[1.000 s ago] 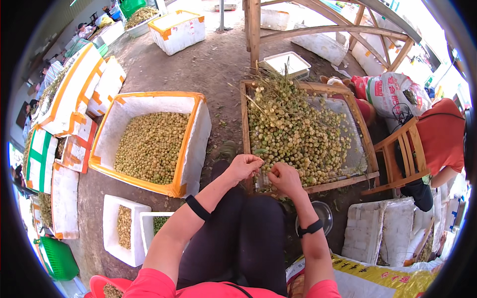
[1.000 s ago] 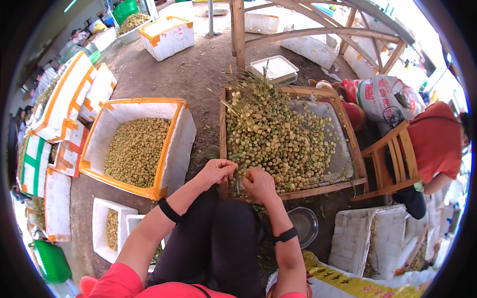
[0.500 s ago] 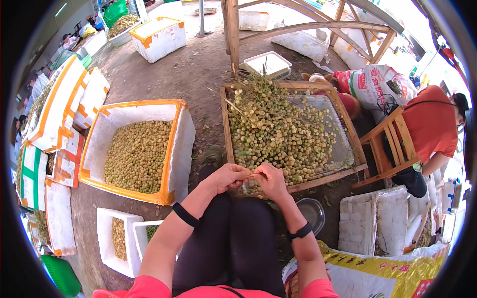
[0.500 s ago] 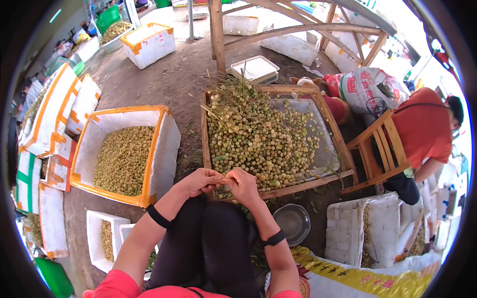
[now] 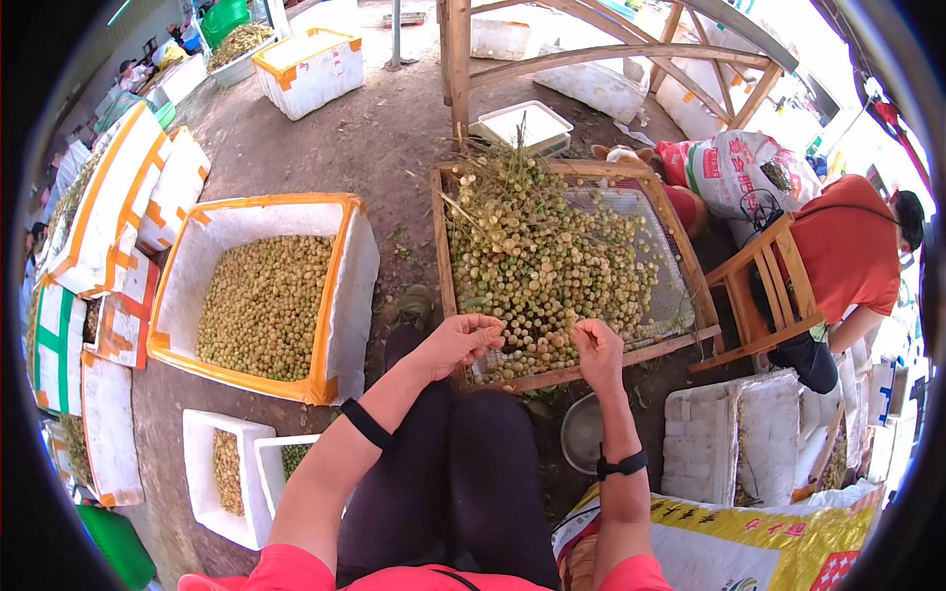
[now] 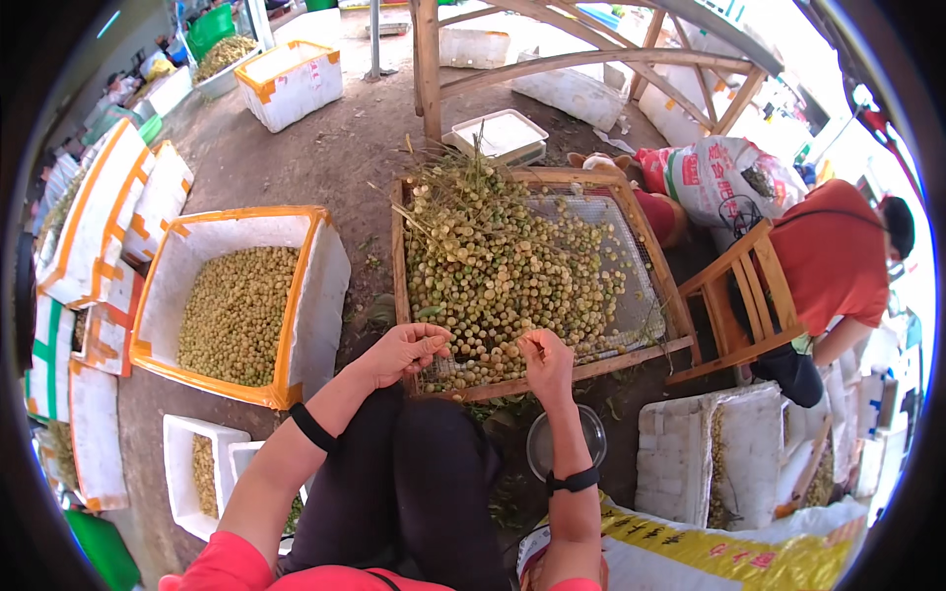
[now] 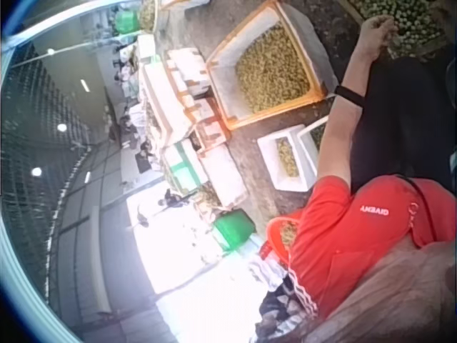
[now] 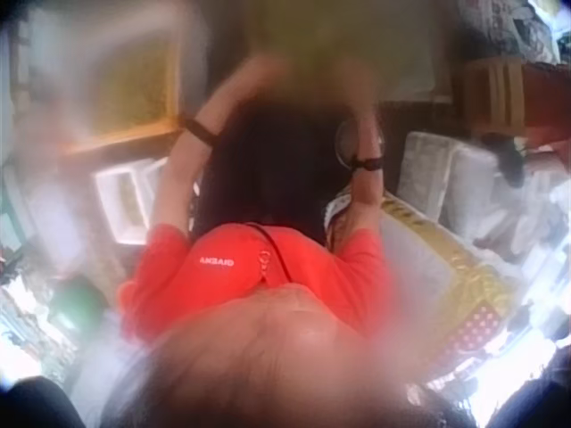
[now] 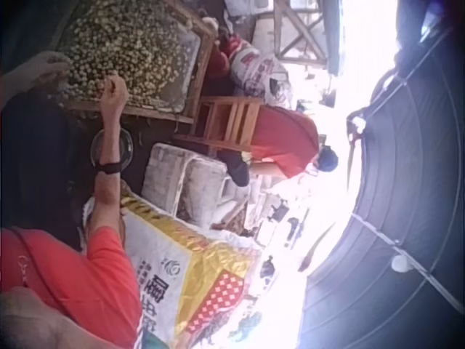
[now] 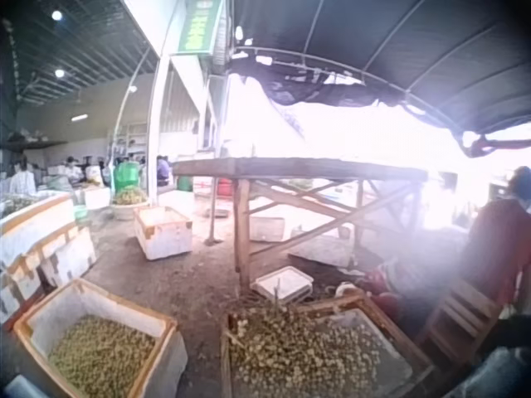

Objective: The person is picking small berries off their branches and sorting them into different boxes and containers.

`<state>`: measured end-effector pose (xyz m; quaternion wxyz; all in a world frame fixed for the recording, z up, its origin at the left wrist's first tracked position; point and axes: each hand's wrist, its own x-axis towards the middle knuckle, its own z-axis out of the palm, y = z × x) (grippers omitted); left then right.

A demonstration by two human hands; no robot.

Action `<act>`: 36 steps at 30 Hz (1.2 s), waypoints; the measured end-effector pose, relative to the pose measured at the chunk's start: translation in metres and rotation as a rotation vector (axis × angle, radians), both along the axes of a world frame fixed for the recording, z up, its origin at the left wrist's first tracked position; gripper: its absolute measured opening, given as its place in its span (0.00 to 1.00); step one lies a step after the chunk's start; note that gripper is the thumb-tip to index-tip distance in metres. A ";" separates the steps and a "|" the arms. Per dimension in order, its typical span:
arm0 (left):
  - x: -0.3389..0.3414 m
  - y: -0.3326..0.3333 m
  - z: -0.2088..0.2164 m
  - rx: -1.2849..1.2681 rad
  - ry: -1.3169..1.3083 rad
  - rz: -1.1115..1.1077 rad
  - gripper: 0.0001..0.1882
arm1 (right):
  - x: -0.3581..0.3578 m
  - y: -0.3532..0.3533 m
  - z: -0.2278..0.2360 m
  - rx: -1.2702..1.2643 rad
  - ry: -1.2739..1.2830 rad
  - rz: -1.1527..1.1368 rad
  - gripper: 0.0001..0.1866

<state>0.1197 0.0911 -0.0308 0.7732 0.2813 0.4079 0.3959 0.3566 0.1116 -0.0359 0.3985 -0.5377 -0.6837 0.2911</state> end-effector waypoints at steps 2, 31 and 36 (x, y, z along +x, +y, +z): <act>0.005 0.001 0.002 0.039 0.141 -0.098 0.13 | -0.014 -0.004 0.007 -0.035 0.060 0.050 0.01; -0.086 -0.030 0.014 -0.139 -0.644 0.530 0.30 | -0.019 0.007 -0.018 -0.042 -0.438 0.091 0.04; -0.161 -0.092 0.022 -0.035 -0.355 0.683 0.25 | -0.018 -0.001 -0.013 -0.049 -0.131 0.086 0.03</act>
